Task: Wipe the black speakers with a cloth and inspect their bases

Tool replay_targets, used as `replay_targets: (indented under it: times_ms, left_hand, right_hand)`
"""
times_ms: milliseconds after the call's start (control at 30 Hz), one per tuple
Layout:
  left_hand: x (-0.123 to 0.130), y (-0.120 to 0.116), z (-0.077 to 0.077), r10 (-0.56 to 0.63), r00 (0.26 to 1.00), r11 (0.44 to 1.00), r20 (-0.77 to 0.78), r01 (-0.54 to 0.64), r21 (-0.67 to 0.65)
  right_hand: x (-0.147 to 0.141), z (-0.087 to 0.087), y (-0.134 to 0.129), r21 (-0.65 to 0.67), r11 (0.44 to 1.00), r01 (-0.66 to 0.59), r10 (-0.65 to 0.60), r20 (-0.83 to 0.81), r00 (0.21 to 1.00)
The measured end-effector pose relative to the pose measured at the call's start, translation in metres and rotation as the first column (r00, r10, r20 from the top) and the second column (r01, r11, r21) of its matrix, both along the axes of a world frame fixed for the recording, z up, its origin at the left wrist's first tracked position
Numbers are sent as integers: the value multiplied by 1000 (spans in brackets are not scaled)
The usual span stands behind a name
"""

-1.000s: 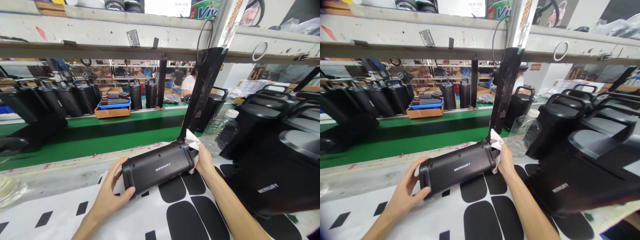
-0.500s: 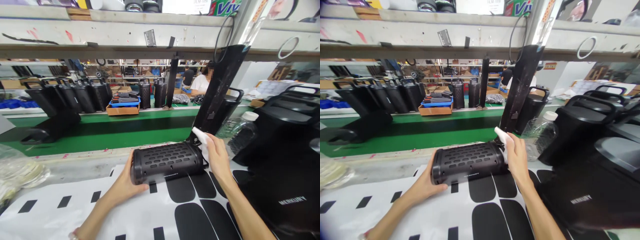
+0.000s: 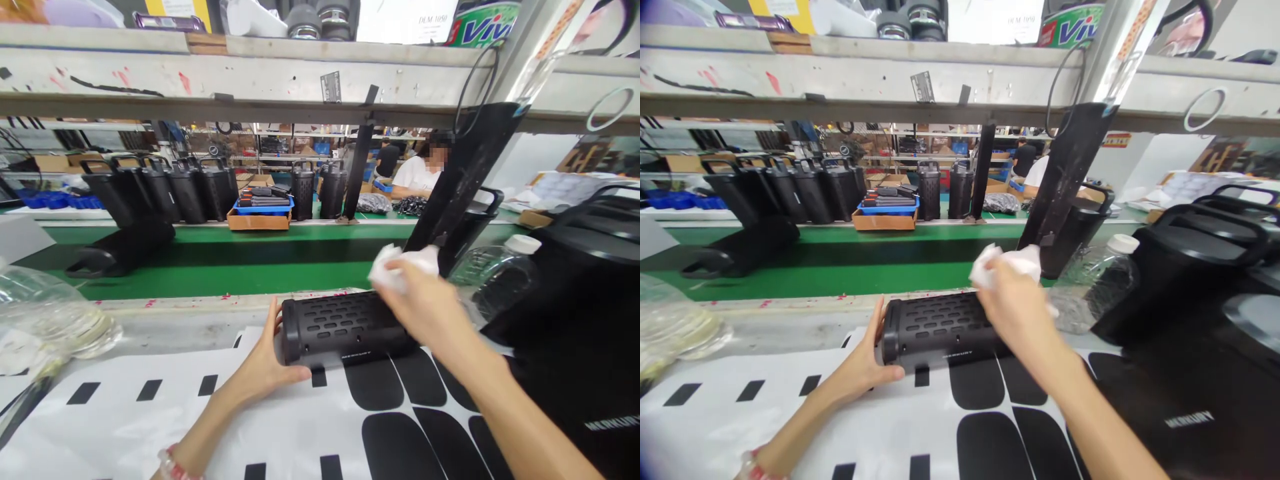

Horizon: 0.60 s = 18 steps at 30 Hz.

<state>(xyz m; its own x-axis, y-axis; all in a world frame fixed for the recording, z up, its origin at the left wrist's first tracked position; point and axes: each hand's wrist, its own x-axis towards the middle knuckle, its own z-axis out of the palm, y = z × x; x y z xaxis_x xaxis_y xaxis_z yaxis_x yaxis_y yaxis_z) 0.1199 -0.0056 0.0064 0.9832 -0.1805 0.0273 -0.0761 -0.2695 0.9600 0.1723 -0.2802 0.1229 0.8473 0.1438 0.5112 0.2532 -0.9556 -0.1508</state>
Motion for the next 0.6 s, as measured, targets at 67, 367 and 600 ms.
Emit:
replay_targets:
  times_ms: [67, 367, 600]
  left_hand:
    - [0, -3, 1, 8, 1000, 1000, 9, -8, 9]
    - [1, -2, -16, -9, 981, 996, 194, -9, 89]
    - [-2, -2, -9, -9, 961, 985, 277, -40, 170]
  right_hand:
    - [-11, -18, 16, -41, 973, -227, 224, -54, 973]
    - [-29, -84, 59, -259, 931, -258, 317, 220, 922]
    - [-44, -80, 106, -236, 862, -448, 493, 194, 848]
